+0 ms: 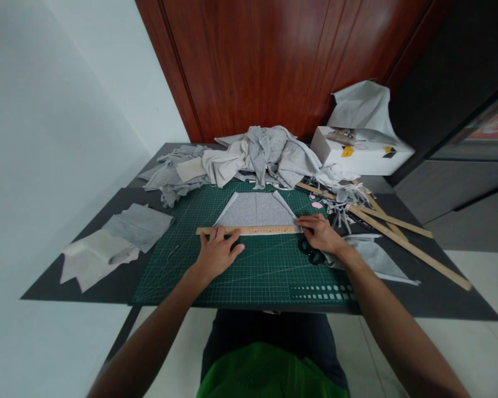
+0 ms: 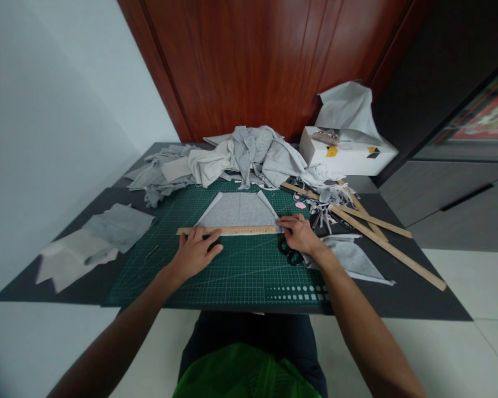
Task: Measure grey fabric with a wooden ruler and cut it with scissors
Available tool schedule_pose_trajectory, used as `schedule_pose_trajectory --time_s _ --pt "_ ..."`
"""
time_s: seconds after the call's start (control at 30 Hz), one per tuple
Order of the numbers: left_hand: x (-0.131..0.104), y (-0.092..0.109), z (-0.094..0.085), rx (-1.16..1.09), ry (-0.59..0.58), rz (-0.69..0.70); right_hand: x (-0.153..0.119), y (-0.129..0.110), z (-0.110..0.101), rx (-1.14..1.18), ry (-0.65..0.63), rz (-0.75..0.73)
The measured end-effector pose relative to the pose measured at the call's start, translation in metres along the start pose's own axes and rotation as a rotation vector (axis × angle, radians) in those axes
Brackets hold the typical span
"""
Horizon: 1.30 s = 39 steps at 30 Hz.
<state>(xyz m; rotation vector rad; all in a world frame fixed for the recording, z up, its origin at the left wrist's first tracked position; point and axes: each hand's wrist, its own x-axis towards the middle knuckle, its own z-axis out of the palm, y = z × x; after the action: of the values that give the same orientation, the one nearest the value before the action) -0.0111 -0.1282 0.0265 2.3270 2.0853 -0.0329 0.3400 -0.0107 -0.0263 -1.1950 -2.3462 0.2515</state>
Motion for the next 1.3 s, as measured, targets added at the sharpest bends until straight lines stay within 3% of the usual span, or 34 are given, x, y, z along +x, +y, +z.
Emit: schedule_pose_trajectory --time_s 0.43,0.83,1.3 --pt "-0.004 0.014 0.004 -0.025 0.016 -0.01 -0.001 -0.008 0.0 0.016 0.035 0.02" --pt "0.002 0.054 0.011 -0.043 0.052 0.033 -0.003 -0.006 0.001 0.001 0.053 0.027" --pt "0.001 0.045 0.015 -0.07 0.075 0.028 -0.006 -0.004 0.002 -0.016 0.05 0.033"
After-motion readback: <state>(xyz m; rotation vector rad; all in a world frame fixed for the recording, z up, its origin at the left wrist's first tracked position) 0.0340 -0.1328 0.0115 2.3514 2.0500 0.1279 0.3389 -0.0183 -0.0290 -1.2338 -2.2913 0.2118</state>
